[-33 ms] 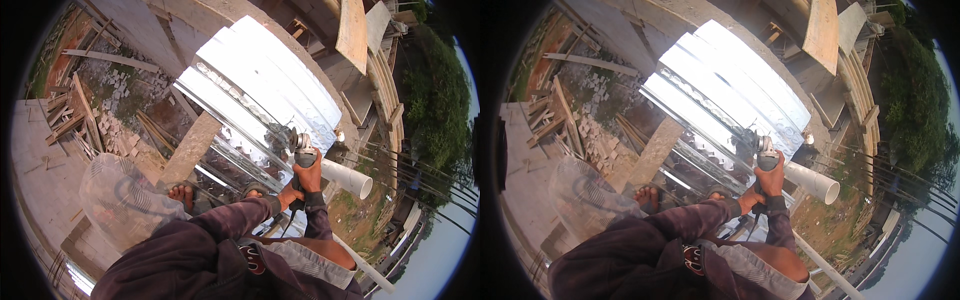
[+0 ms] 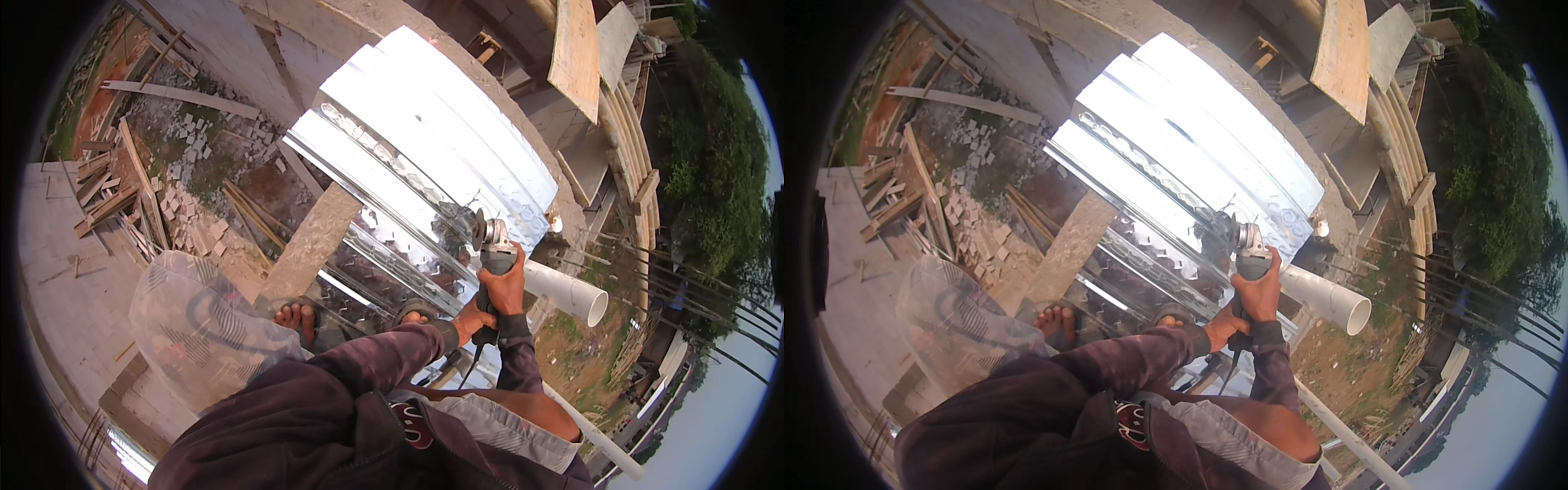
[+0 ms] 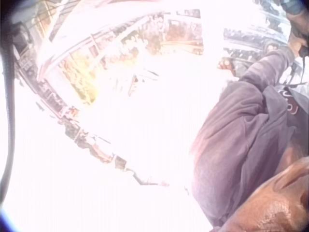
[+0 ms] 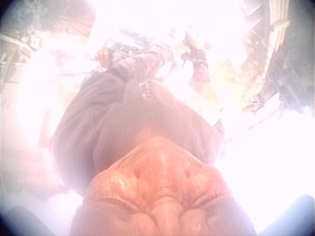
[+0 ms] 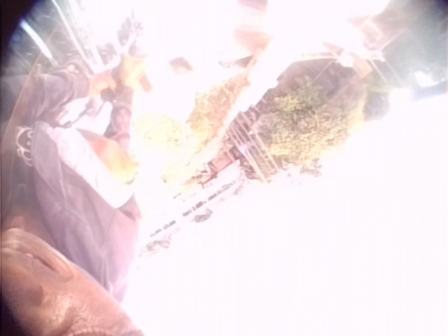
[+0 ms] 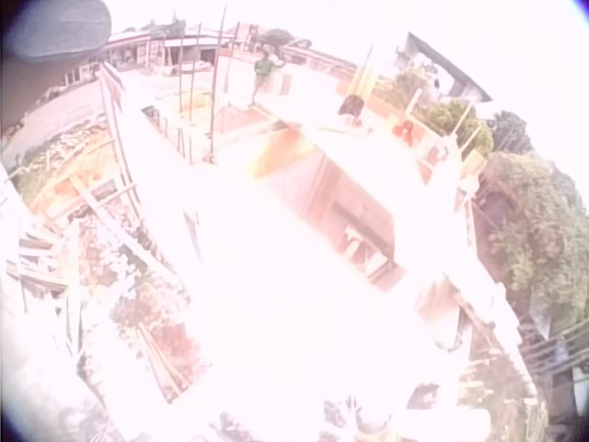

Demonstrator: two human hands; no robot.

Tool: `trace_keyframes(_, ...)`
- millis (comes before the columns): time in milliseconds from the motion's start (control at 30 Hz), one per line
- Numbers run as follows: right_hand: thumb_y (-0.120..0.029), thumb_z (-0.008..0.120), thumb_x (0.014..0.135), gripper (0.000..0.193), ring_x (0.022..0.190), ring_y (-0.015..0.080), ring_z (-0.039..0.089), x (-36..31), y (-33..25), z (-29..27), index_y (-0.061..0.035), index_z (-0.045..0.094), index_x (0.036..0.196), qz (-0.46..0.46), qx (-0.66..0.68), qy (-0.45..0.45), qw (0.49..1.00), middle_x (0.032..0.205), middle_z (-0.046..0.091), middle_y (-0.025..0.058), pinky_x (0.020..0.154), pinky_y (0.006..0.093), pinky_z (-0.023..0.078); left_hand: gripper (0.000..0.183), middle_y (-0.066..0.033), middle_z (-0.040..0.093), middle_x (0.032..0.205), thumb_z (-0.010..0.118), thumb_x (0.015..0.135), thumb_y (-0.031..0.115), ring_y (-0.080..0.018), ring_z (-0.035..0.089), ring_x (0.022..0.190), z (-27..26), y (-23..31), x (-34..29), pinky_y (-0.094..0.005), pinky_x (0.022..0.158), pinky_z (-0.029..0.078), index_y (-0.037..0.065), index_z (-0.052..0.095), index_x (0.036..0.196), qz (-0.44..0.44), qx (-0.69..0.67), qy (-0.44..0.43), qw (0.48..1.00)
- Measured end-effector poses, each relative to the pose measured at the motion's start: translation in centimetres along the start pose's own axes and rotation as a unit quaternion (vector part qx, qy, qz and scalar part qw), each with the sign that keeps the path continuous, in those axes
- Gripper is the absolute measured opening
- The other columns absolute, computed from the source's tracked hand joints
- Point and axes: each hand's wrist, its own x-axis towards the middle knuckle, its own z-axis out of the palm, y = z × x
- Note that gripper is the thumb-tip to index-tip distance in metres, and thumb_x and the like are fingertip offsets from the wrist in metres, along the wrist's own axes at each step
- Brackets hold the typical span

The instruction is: The person marks a metal sheet with a marker and then uses an angle grinder to cut along the marked line. The person handles the metal sheet and the angle grinder throughout the process.

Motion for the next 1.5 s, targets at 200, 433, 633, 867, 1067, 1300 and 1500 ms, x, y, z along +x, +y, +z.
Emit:
trace_keyframes(200, -0.016, 0.078, 0.068, 0.086, 0.096, 0.0289, 0.068, 0.8, 0.7, 0.0, -0.0080, 0.038, 0.144, -0.024, 0.006, -0.003, 1.000, 0.110, 0.068, 0.0192, 0.088, 0.0393, 0.054, 0.087, -0.0059, 0.064, 0.116, 0.070, 0.067, -0.008, -0.0194, 0.067, 0.103, 0.2, -0.2, 0.5, -0.0329, 0.085, 0.056, 0.010, 0.040, 0.146, 0.020, -0.015, 0.000, 1.000)
trace_keyframes(433, -0.015, 0.078, 0.068, 0.086, 0.099, 0.0288, 0.067, 1.9, 1.1, 0.1, -0.0082, 0.037, 0.144, -0.036, 0.018, -0.012, 0.999, 0.112, 0.067, 0.0190, 0.089, 0.0390, 0.053, 0.086, -0.0061, 0.064, 0.117, 0.070, 0.068, -0.008, -0.0190, 0.067, 0.104, -0.3, -0.5, 2.0, -0.0327, 0.085, 0.057, 0.008, 0.039, 0.146, 0.024, -0.010, -0.002, 1.000)
trace_keyframes(633, -0.016, 0.081, 0.069, 0.087, 0.100, 0.0276, 0.066, 2.4, 0.4, -0.1, -0.0073, 0.037, 0.144, -0.033, 0.009, -0.013, 0.999, 0.113, 0.066, 0.0185, 0.090, 0.0382, 0.053, 0.083, -0.0076, 0.064, 0.113, 0.072, 0.067, -0.005, -0.0226, 0.066, 0.101, -0.4, -0.8, 2.7, -0.0349, 0.083, 0.057, 0.005, 0.041, 0.143, 0.030, -0.012, 0.019, 0.999)
trace_keyframes(867, -0.017, 0.081, 0.069, 0.087, 0.099, 0.0268, 0.066, 2.7, 0.7, -0.2, -0.0054, 0.037, 0.143, -0.031, 0.030, -0.024, 0.999, 0.113, 0.066, 0.0183, 0.089, 0.0373, 0.053, 0.079, -0.0084, 0.064, 0.112, 0.073, 0.067, -0.003, -0.0238, 0.067, 0.099, 0.3, 0.2, 2.0, -0.0363, 0.082, 0.057, 0.003, 0.043, 0.140, 0.039, -0.006, 0.024, 0.999)
trace_keyframes(1067, -0.016, 0.081, 0.069, 0.086, 0.099, 0.0267, 0.066, 2.9, 0.4, -0.2, -0.0053, 0.038, 0.142, -0.024, 0.023, -0.023, 0.999, 0.113, 0.067, 0.0181, 0.089, 0.0370, 0.053, 0.077, -0.0083, 0.065, 0.111, 0.071, 0.067, -0.004, -0.0234, 0.067, 0.100, 0.4, 0.5, 2.2, -0.0356, 0.082, 0.058, 0.003, 0.044, 0.139, 0.036, -0.009, 0.033, 0.999)
trace_keyframes(1300, -0.015, 0.081, 0.068, 0.086, 0.099, 0.0268, 0.066, 3.4, 1.1, 0.1, -0.0052, 0.038, 0.142, -0.035, 0.033, -0.018, 0.999, 0.112, 0.067, 0.0179, 0.088, 0.0370, 0.053, 0.076, -0.0074, 0.064, 0.109, 0.070, 0.068, -0.006, -0.0222, 0.067, 0.097, 0.2, 0.5, 2.5, -0.0351, 0.079, 0.058, 0.004, 0.044, 0.138, 0.034, -0.010, 0.024, 0.999)
trace_keyframes(1500, -0.015, 0.081, 0.068, 0.088, 0.099, 0.0267, 0.066, 3.5, 0.6, 0.0, -0.0052, 0.038, 0.143, -0.018, 0.030, -0.025, 0.999, 0.112, 0.067, 0.0175, 0.088, 0.0374, 0.053, 0.079, -0.0074, 0.064, 0.115, 0.069, 0.069, -0.007, -0.0211, 0.066, 0.103, 0.1, 0.7, 2.7, -0.0340, 0.084, 0.056, 0.006, 0.042, 0.141, 0.016, -0.008, 0.018, 1.000)
